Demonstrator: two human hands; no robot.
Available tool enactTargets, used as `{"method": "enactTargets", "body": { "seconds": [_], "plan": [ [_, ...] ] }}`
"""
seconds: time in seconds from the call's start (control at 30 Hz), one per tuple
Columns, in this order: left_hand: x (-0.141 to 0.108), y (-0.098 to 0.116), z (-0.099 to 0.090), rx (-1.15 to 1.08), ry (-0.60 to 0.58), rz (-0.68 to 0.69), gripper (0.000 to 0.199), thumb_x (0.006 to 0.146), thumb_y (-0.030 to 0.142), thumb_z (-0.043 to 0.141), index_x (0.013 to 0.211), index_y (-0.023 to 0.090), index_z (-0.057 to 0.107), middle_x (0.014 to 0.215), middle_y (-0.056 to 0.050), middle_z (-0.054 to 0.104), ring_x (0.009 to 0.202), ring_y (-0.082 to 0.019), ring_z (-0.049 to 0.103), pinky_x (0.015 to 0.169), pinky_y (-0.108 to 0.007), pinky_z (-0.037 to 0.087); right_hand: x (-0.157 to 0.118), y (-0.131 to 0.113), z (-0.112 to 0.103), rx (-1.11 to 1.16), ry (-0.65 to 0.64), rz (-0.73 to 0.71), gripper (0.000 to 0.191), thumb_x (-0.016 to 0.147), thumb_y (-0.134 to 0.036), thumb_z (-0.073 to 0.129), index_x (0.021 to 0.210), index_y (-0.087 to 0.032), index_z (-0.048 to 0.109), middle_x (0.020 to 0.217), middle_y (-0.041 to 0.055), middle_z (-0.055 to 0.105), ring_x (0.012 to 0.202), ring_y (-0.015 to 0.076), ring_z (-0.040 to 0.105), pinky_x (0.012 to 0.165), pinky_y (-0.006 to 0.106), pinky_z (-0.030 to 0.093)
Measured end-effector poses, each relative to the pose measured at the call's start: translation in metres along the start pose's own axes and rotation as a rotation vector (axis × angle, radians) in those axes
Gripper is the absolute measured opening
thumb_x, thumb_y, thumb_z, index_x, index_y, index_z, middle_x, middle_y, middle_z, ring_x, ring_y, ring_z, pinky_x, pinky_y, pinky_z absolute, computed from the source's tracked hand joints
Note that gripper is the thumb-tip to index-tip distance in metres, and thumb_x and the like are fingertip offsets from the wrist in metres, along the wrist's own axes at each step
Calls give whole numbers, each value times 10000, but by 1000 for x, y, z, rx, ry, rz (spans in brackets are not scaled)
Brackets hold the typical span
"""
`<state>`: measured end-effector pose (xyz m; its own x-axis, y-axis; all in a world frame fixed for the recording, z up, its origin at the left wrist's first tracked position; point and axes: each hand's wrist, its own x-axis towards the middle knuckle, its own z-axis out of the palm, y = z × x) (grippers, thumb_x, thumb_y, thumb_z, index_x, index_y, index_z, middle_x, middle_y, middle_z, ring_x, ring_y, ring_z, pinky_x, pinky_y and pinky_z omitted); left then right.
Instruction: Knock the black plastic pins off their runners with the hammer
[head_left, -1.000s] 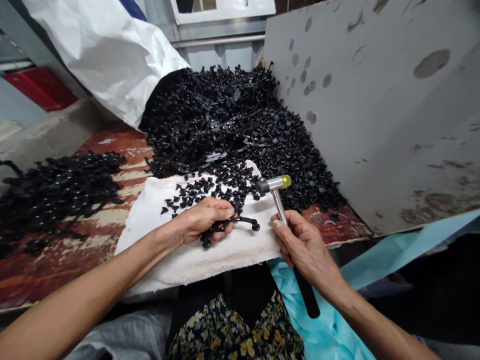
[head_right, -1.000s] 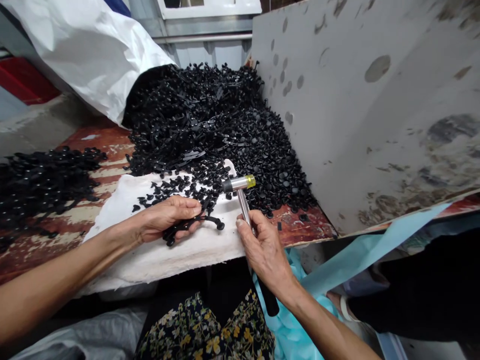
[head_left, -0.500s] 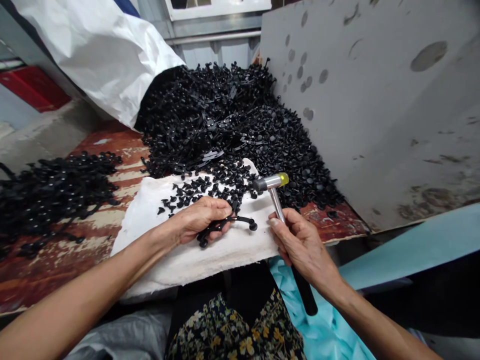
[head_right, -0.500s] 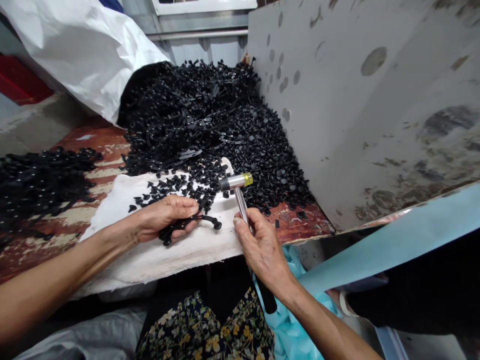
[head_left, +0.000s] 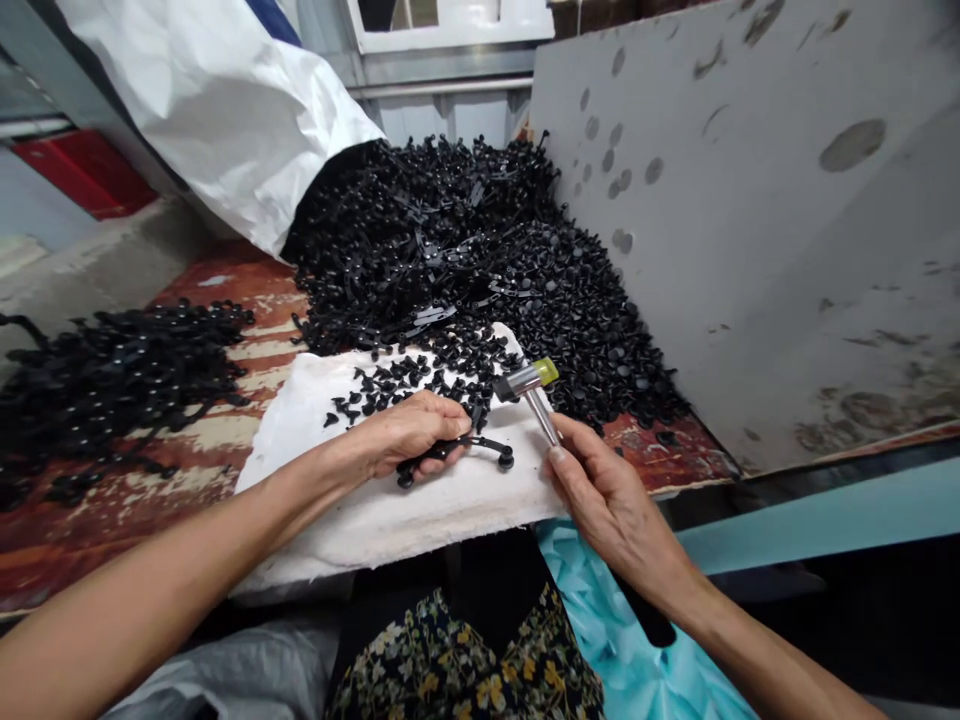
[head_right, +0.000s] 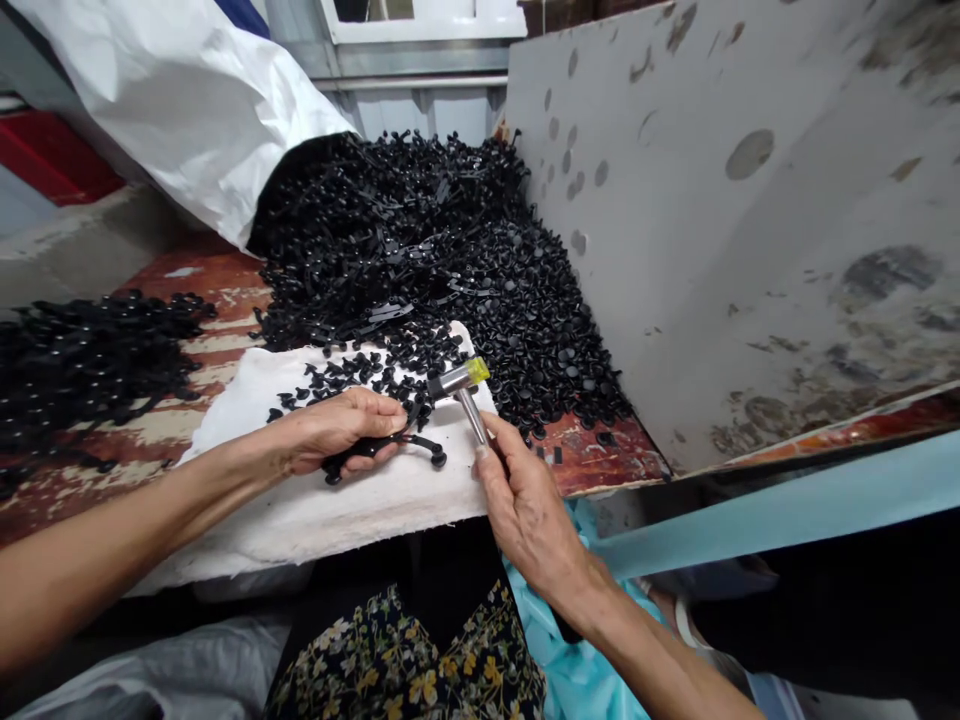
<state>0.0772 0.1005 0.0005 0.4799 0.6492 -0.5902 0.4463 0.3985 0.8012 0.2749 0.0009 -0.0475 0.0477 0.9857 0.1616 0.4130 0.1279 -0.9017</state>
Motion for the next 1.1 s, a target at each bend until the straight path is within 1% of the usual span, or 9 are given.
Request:
{"method": "enactTargets", "body": {
  "seconds": [0.13,0.27,0.43,0.53,0.6,0.7,0.87,1.0,1.1],
  "plan": [
    [-1,3,0,7,7,-26,207,818,161,497,612,144,516,481,15,492,287,-49,343,280,-157,218,6,-15,-6,-163,40,-267,449,943,-201,426,1381,-202,525,949,77,713,803,194,673,793,338,544],
    [-2,5,0,10,-7,-40,240,838,141,466,601,142,504,477,15,490,283,-46,335,276,-157,209,14,-19,-10,-251,125,-471,505,936,-104,419,1421,-220,495,1062,88,704,813,165,677,790,302,560],
    [-1,4,0,4,-4,-40,272,861,126,439,597,143,501,461,18,488,277,-50,334,271,-162,220,17,-9,-10,-400,2,-451,498,908,-84,412,1372,-201,553,974,87,710,815,186,683,746,314,580],
    [-1,3,0,0,-14,-44,278,860,117,438,590,146,496,454,23,483,276,-52,330,266,-165,224,14,-14,-9,-291,162,-495,528,929,-71,426,1426,-236,487,1129,89,686,836,162,670,773,290,567],
    [0,3,0,6,-10,-48,284,864,118,436,589,148,496,450,24,483,276,-53,328,264,-167,223,14,-16,-9,-313,191,-534,542,927,-70,430,1444,-230,467,1052,91,689,752,156,651,714,282,565],
    [1,1,0,4,3,-49,299,872,124,433,579,150,486,445,24,479,273,-51,323,263,-168,222,14,-13,-10,-477,14,-517,529,904,-74,418,1401,-221,526,823,57,658,627,161,617,582,268,543],
    [2,0,2,16,-15,-44,310,868,129,439,560,154,476,455,18,491,277,-52,331,265,-171,221,11,-6,-10,-385,143,-524,570,926,-74,414,1470,-244,423,958,77,666,781,166,653,712,280,559],
    [2,1,3,54,20,-54,305,865,128,427,566,158,480,443,25,479,273,-53,324,270,-174,208,8,-1,-9,-492,19,-504,533,905,-72,416,1401,-238,518,950,74,688,809,192,683,723,298,570],
    [3,2,3,71,25,-56,277,837,124,433,567,162,480,440,30,476,274,-53,318,277,-179,210,5,4,-9,-426,74,-469,535,914,-88,417,1428,-219,485,996,93,694,851,197,687,761,302,563]
  ]
}}
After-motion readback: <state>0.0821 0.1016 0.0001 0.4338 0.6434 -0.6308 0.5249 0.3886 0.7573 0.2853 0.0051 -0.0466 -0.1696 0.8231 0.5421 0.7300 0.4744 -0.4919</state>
